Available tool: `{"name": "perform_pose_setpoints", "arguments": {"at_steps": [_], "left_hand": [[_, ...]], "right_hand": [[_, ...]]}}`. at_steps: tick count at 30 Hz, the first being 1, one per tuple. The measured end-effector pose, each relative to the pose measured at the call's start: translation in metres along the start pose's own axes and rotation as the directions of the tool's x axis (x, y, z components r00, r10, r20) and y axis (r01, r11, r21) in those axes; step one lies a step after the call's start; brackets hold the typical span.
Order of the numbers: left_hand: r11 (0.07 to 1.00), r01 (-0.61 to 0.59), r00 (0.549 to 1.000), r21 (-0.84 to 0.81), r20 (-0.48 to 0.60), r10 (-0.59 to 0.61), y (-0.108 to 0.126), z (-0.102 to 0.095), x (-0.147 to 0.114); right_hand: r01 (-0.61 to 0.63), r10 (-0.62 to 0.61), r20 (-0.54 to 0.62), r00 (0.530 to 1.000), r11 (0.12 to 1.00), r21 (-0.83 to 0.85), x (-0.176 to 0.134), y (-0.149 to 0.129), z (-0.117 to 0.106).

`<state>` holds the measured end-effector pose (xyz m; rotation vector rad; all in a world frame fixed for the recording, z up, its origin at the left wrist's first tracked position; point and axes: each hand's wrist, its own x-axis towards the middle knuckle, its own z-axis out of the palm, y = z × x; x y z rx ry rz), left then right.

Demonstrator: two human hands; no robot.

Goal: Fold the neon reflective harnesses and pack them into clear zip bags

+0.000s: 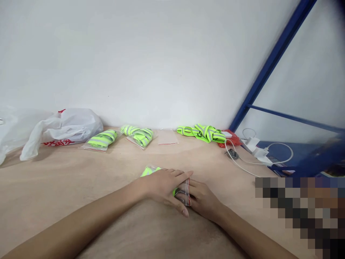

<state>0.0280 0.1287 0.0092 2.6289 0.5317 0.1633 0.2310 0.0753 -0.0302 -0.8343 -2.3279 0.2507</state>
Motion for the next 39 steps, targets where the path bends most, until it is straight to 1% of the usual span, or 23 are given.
{"name": "perform_pose_setpoints", "arguments": {"at_steps": [2, 4, 7, 9, 13, 16, 19, 21, 22, 24, 26, 28, 29, 30, 33, 36, 38, 39], "left_hand": [[0.996, 0.029, 0.999, -0.079, 0.026, -0.027, -0.002, -0.007, -0.002], [0.989, 0.081, 0.997, -0.121, 0.013, -0.08, -0.001, -0.011, -0.004], [0.989, 0.119, 0.992, -0.089, -0.022, -0.121, 0.004, -0.01, -0.003], [0.994, 0.101, 0.994, -0.039, -0.041, -0.103, 0.007, -0.008, -0.002], [0.997, 0.064, 0.995, 0.053, -0.077, -0.06, 0.01, -0.001, 0.0], [0.983, 0.091, 0.99, 0.161, -0.119, -0.072, 0.012, 0.007, 0.001], [0.949, 0.123, 0.984, 0.291, -0.159, -0.079, 0.015, 0.016, 0.0], [0.924, 0.132, 0.983, 0.36, -0.17, -0.074, 0.018, 0.02, 0.0], [0.913, 0.135, 0.982, 0.385, -0.172, -0.073, 0.02, 0.022, 0.0], [0.894, 0.143, 0.983, 0.424, -0.166, -0.079, 0.023, 0.024, 0.0], [0.874, 0.159, 0.983, 0.459, -0.155, -0.097, 0.026, 0.025, 0.001], [0.856, 0.189, 0.98, 0.482, -0.148, -0.133, 0.029, 0.026, 0.002], [0.848, 0.209, 0.977, 0.487, -0.149, -0.155, 0.03, 0.027, 0.002], [0.844, 0.227, 0.973, 0.486, -0.152, -0.174, 0.031, 0.027, 0.003], [0.849, 0.264, 0.964, 0.457, -0.161, -0.213, 0.032, 0.027, 0.004], [0.865, 0.314, 0.949, 0.391, -0.164, -0.27, 0.031, 0.024, 0.007], [0.863, 0.365, 0.931, 0.349, -0.162, -0.328, 0.03, 0.022, 0.009], [0.859, 0.387, 0.922, 0.336, -0.16, -0.352, 0.029, 0.022, 0.01]], "right_hand": [[-0.042, 0.043, -0.039, 0.998, 0.999, 0.003, 0.0, 0.001, -0.001], [-0.134, 0.135, -0.039, 0.99, 0.991, 0.026, 0.0, 0.0, -0.003], [-0.26, 0.259, 0.028, 0.966, 0.961, 0.089, -0.001, -0.003, -0.005], [-0.293, 0.288, 0.057, 0.956, 0.947, 0.13, -0.001, -0.006, -0.006], [-0.24, 0.233, 0.059, 0.971, 0.951, 0.193, -0.001, -0.008, -0.007], [-0.203, 0.195, 0.057, 0.979, 0.957, 0.207, 0.001, -0.007, -0.008], [-0.172, 0.155, 0.095, 0.983, 0.961, 0.216, 0.003, -0.004, -0.01], [-0.172, 0.153, 0.098, 0.983, 0.96, 0.223, 0.004, -0.001, -0.012], [-0.193, 0.177, 0.084, 0.981, 0.953, 0.235, 0.003, 0.001, -0.015], [-0.265, 0.267, 0.029, 0.963, 0.925, 0.272, 0.002, 0.005, -0.02], [-0.342, 0.371, -0.054, 0.927, 0.897, 0.281, 0.001, 0.008, -0.026], [-0.385, 0.424, -0.136, 0.895, 0.89, 0.243, 0.0, 0.008, -0.029], [-0.387, 0.425, -0.162, 0.891, 0.895, 0.22, 0.001, 0.007, -0.029], [-0.374, 0.41, -0.173, 0.896, 0.905, 0.205, 0.001, 0.006, -0.029], [-0.27, 0.301, -0.16, 0.94, 0.944, 0.19, 0.004, 0.0, -0.024], [-0.137, 0.158, -0.118, 0.98, 0.976, 0.168, 0.004, -0.004, -0.022], [-0.054, 0.066, -0.073, 0.995, 0.987, 0.152, 0.004, -0.004, -0.023], [-0.031, 0.039, -0.053, 0.998, 0.989, 0.142, 0.003, -0.003, -0.024]]}}
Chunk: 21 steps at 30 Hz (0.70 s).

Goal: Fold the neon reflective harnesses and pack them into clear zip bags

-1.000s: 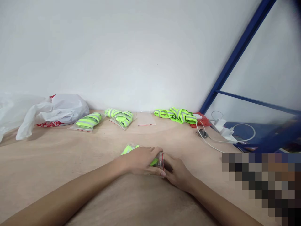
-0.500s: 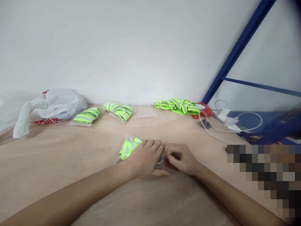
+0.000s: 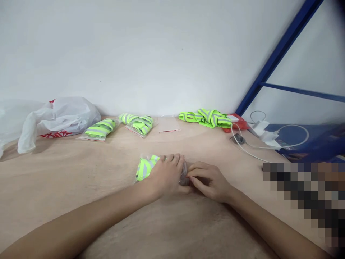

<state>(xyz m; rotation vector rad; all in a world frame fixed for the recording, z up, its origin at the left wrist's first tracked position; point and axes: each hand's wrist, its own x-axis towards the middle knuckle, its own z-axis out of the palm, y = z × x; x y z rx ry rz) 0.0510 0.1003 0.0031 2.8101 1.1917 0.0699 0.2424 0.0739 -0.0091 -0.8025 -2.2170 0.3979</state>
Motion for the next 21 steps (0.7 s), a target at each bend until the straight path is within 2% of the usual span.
{"name": "perform_pose_setpoints", "arguments": {"at_steps": [3, 5, 11, 14, 16, 19, 21], "left_hand": [[1.0, 0.023, 1.0, -0.012, 0.013, -0.022, -0.004, 0.0, 0.003], [0.999, -0.004, 1.0, -0.041, 0.012, 0.005, -0.009, -0.002, 0.003], [0.929, -0.152, 0.988, -0.336, -0.036, 0.149, -0.031, -0.018, -0.001], [0.94, -0.202, 0.979, -0.276, -0.069, 0.19, -0.033, -0.017, -0.001], [0.962, -0.193, 0.981, -0.193, -0.07, 0.183, -0.029, -0.012, -0.002], [0.989, -0.126, 0.991, -0.083, -0.05, 0.123, -0.021, -0.006, -0.003], [0.995, -0.061, 0.998, -0.084, -0.013, 0.06, -0.019, -0.007, -0.003]], "right_hand": [[0.01, -0.008, 0.062, 0.998, 1.0, -0.029, -0.002, 0.003, -0.003], [0.001, 0.003, 0.096, 0.995, 0.999, -0.042, -0.002, 0.005, -0.003], [-0.011, 0.024, 0.168, 0.986, 0.997, -0.078, 0.0, 0.003, -0.005], [-0.022, 0.036, 0.177, 0.984, 0.997, -0.081, -0.001, 0.002, -0.005], [-0.06, 0.074, 0.152, 0.986, 0.994, -0.091, -0.002, 0.003, -0.005], [-0.169, 0.181, 0.12, 0.976, 0.98, -0.109, -0.003, 0.003, -0.003], [-0.242, 0.255, 0.124, 0.959, 0.964, -0.11, -0.002, 0.001, -0.002]]}}
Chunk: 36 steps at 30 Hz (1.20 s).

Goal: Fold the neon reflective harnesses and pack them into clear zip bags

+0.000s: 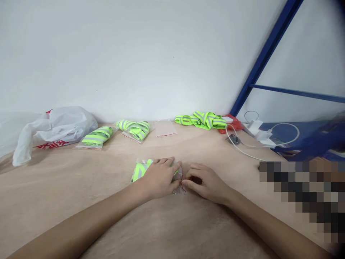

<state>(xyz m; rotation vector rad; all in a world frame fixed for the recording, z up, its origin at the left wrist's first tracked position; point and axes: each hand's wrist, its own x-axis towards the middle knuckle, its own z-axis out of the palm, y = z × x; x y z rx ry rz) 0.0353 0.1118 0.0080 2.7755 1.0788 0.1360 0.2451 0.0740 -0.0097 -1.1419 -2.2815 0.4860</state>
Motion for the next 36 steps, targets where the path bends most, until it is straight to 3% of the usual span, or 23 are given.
{"name": "perform_pose_setpoints", "arguments": {"at_steps": [7, 13, 15, 18, 20, 24, 27, 29, 33, 36], "left_hand": [[0.94, 0.166, 0.986, -0.298, 0.059, -0.155, -0.02, -0.028, 0.008], [0.8, 0.183, 0.983, -0.571, 0.102, -0.153, -0.043, -0.037, 0.012], [0.745, 0.179, 0.983, -0.642, 0.088, -0.161, -0.045, -0.037, 0.013], [0.637, 0.151, 0.977, -0.756, 0.014, -0.215, -0.043, -0.043, 0.015], [0.588, 0.06, 0.968, -0.807, -0.096, -0.231, -0.038, -0.05, 0.014], [0.547, -0.133, 0.912, -0.826, -0.318, -0.258, -0.023, -0.066, 0.01], [0.512, -0.217, 0.878, -0.831, -0.395, -0.27, -0.014, -0.072, 0.006], [0.482, -0.241, 0.868, -0.842, -0.409, -0.281, -0.012, -0.074, 0.004], [0.46, -0.213, 0.893, -0.862, -0.362, -0.266, -0.016, -0.078, 0.001], [0.508, -0.163, 0.909, -0.846, -0.329, -0.256, -0.018, -0.084, -0.001]], "right_hand": [[-0.156, 0.154, 0.059, 0.986, 0.987, 0.032, 0.001, -0.015, 0.005], [-0.177, 0.175, 0.034, 0.984, 0.946, 0.271, 0.003, -0.015, 0.009], [-0.161, 0.183, -0.024, 0.983, 0.914, 0.373, 0.004, -0.013, 0.01], [-0.119, 0.248, -0.171, 0.953, 0.831, 0.543, 0.005, -0.009, 0.01], [-0.109, 0.335, -0.227, 0.914, 0.744, 0.659, 0.005, -0.006, 0.008], [-0.13, 0.434, -0.201, 0.878, 0.621, 0.773, 0.007, -0.002, 0.003], [-0.125, 0.426, -0.234, 0.874, 0.661, 0.739, 0.007, -0.002, -0.003], [-0.087, 0.417, -0.338, 0.844, 0.727, 0.681, 0.005, -0.004, -0.008], [-0.047, 0.386, -0.538, 0.749, 0.842, 0.538, 0.002, -0.006, -0.017], [-0.016, 0.366, -0.598, 0.713, 0.861, 0.508, 0.002, -0.006, -0.022]]}}
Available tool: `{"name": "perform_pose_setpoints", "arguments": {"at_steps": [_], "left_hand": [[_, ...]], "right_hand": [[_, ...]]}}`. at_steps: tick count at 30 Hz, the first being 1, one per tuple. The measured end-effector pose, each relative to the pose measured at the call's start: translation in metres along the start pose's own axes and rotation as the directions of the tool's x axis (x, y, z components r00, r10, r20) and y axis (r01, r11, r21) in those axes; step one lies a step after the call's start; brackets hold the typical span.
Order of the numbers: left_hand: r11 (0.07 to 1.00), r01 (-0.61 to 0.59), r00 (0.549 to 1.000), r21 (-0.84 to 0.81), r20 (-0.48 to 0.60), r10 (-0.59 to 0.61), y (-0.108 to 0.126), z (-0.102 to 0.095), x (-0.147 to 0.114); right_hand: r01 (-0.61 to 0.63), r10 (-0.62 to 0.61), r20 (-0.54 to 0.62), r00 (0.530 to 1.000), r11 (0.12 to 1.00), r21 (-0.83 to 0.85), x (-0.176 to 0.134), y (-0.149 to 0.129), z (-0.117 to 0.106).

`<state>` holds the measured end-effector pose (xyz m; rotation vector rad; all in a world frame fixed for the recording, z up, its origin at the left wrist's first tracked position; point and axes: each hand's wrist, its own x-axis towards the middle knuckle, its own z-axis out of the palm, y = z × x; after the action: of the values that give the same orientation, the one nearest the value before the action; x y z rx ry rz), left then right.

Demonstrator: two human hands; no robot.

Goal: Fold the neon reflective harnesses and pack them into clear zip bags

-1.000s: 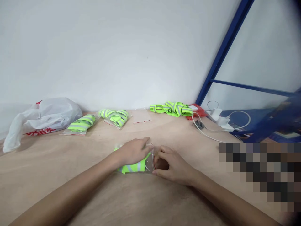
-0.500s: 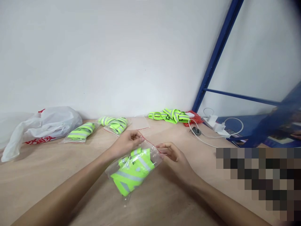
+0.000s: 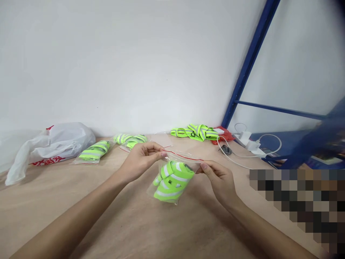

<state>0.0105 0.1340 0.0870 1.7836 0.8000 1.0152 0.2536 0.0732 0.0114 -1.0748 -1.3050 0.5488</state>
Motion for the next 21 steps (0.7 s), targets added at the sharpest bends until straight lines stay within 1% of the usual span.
{"name": "perform_pose_setpoints", "arguments": {"at_steps": [4, 10, 17, 21], "left_hand": [[0.997, -0.03, 0.999, 0.069, -0.01, 0.031, 0.005, 0.001, -0.002], [0.993, -0.098, 0.995, 0.07, -0.01, 0.099, 0.008, 0.008, -0.006], [0.995, -0.065, 0.998, 0.078, 0.027, 0.063, 0.012, 0.011, -0.007], [0.986, -0.112, 0.994, 0.125, 0.028, 0.109, 0.008, 0.01, -0.008]], "right_hand": [[0.005, -0.006, 0.02, 1.0, 0.999, 0.034, 0.001, -0.005, 0.0], [0.04, -0.041, 0.015, 0.999, 0.997, 0.062, -0.001, -0.012, 0.001], [0.082, -0.083, 0.031, 0.996, 0.996, 0.021, -0.001, -0.015, 0.0], [0.098, -0.099, 0.022, 0.995, 0.995, 0.008, -0.001, -0.014, -0.001]]}}
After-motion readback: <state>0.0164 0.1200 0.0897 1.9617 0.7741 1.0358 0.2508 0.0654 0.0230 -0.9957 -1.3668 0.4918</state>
